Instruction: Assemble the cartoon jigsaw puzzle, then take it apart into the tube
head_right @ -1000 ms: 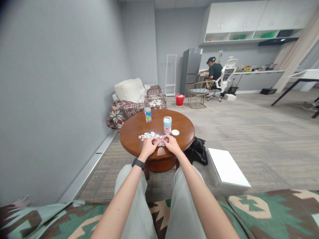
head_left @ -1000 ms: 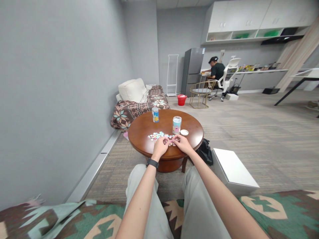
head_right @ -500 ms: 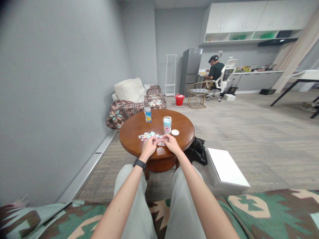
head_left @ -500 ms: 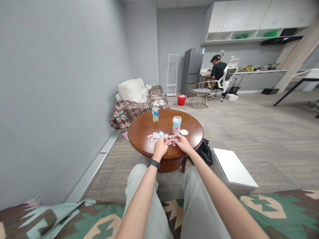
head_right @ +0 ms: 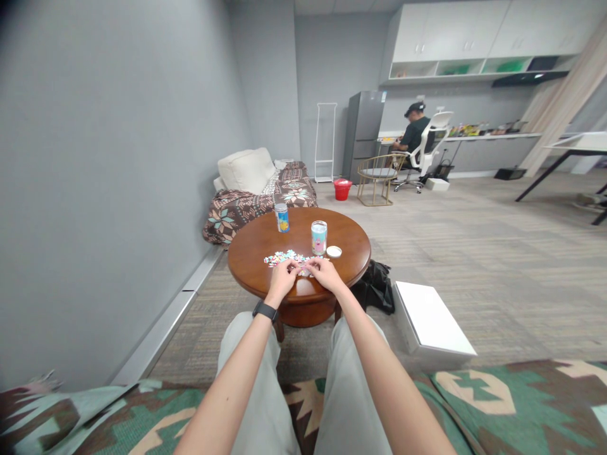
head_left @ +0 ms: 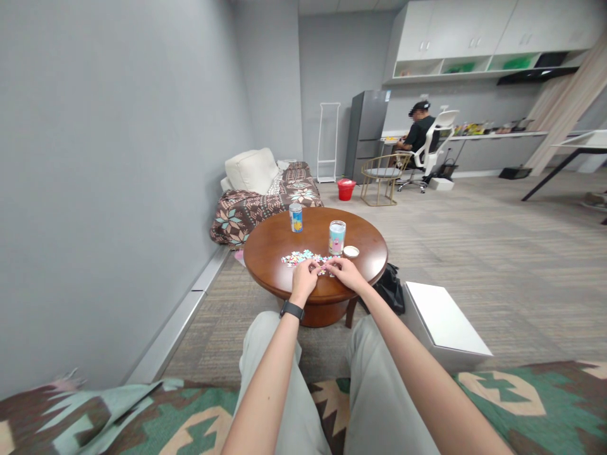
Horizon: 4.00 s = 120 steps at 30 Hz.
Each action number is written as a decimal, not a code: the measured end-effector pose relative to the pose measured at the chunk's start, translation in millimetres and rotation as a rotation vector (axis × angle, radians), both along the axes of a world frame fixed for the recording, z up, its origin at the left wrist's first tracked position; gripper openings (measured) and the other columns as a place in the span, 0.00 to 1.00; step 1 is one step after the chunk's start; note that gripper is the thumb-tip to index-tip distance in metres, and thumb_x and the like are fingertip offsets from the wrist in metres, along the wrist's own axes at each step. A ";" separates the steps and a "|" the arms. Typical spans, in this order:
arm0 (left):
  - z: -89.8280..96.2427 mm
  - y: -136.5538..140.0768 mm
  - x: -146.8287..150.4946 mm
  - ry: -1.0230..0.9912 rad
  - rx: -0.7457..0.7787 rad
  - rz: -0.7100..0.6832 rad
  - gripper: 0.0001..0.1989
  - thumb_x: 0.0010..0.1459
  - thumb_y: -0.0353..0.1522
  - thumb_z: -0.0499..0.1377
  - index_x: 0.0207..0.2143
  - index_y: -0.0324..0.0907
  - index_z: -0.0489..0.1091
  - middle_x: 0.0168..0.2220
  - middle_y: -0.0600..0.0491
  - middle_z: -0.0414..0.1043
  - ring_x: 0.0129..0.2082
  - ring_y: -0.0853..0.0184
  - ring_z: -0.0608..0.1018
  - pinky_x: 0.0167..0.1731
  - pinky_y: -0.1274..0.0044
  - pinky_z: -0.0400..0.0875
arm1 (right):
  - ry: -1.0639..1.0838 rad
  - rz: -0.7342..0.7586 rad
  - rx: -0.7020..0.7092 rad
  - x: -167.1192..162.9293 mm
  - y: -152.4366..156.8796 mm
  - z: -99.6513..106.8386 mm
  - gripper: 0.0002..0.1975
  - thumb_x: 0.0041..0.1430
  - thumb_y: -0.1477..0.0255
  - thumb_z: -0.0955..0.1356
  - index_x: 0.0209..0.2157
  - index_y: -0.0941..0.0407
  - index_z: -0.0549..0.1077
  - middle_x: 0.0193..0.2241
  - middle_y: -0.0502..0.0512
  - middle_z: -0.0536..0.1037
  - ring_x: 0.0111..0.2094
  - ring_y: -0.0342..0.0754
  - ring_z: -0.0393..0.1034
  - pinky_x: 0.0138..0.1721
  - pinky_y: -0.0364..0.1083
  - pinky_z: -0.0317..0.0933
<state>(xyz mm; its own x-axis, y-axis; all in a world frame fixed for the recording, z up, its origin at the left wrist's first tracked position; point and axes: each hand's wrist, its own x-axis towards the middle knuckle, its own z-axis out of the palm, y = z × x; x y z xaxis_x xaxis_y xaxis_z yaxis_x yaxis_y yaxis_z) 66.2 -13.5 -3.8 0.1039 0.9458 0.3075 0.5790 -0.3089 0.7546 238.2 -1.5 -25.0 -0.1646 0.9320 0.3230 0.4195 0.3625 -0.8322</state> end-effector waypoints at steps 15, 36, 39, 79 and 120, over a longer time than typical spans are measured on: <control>4.4 -2.2 2.2 0.014 -0.075 0.023 0.04 0.59 0.28 0.60 0.31 0.42 0.74 0.33 0.52 0.79 0.35 0.65 0.78 0.39 0.75 0.67 | 0.101 0.047 -0.068 0.5 2.8 -1.8 0.13 0.57 0.62 0.66 0.35 0.57 0.75 0.30 0.52 0.78 0.28 0.45 0.68 0.34 0.45 0.64; 1.6 0.5 -0.2 -0.139 -0.038 -0.111 0.05 0.56 0.24 0.57 0.29 0.41 0.69 0.28 0.56 0.73 0.29 0.69 0.73 0.33 0.79 0.65 | 0.298 0.130 -0.193 0.6 -0.3 7.8 0.16 0.48 0.58 0.71 0.31 0.57 0.75 0.27 0.51 0.75 0.30 0.45 0.65 0.38 0.46 0.59; 2.5 -1.4 1.0 -0.122 -0.014 -0.068 0.06 0.55 0.23 0.58 0.29 0.41 0.70 0.29 0.55 0.74 0.31 0.68 0.74 0.36 0.77 0.65 | 0.291 0.139 -0.208 0.0 -1.7 10.3 0.16 0.48 0.58 0.71 0.30 0.58 0.75 0.27 0.51 0.75 0.30 0.45 0.65 0.39 0.46 0.58; -8.6 11.1 -4.8 -0.293 -0.017 -0.302 0.07 0.55 0.35 0.62 0.28 0.40 0.74 0.28 0.54 0.76 0.31 0.66 0.76 0.38 0.75 0.69 | 0.478 0.190 -0.263 10.5 -5.8 11.2 0.22 0.45 0.63 0.76 0.41 0.55 0.73 0.29 0.49 0.77 0.30 0.44 0.70 0.37 0.45 0.62; -2.3 28.6 -60.1 0.676 0.060 0.032 0.26 0.64 0.41 0.52 0.60 0.39 0.65 0.63 0.36 0.62 0.65 0.49 0.63 0.64 0.59 0.50 | -0.734 -0.107 0.236 -23.0 -22.3 11.0 0.15 0.68 0.69 0.60 0.49 0.59 0.73 0.53 0.65 0.74 0.56 0.55 0.67 0.58 0.54 0.57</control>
